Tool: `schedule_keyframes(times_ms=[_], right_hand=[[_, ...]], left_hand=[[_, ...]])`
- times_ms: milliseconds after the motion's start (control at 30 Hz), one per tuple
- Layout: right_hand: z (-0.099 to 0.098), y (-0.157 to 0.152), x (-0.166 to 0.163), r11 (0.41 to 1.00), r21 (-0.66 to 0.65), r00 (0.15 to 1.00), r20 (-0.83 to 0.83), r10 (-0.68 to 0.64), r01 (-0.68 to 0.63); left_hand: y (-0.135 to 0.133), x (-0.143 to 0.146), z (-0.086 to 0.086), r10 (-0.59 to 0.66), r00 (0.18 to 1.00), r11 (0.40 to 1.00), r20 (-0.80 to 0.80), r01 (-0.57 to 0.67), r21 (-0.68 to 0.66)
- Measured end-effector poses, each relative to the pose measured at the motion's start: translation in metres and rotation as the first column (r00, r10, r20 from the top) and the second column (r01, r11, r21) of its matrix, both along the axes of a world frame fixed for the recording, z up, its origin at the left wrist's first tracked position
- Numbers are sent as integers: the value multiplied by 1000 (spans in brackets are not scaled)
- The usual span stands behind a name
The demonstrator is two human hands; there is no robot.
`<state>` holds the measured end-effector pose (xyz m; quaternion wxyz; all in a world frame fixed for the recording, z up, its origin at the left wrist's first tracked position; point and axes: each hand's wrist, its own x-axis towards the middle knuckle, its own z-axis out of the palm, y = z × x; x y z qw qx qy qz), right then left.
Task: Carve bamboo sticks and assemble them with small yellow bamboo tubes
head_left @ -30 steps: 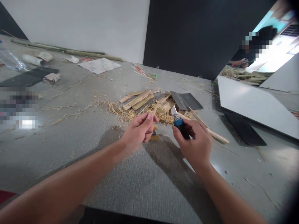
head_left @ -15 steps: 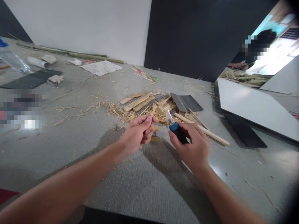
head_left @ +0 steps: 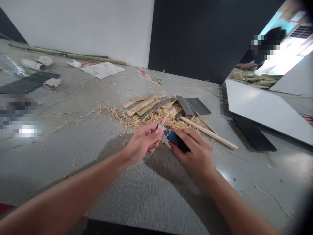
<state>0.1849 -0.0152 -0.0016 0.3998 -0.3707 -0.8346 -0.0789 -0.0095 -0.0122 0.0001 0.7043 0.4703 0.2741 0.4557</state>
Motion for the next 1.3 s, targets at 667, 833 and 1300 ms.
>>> schedule_keyframes(times_ms=[667,833,1300], right_hand=[[-5,-1,4,991,123,997,65,-53,44],[2,-4,2,987,146,997,30,-72,67],[-5,0,10,996,81,994,109,29,-38]], left_hand=[[3,2,0,366,834,894,-414,-191,405],[4,1,-2,410,807,875,-425,-217,433],[0,1,4,247,880,945,-405,-127,300]])
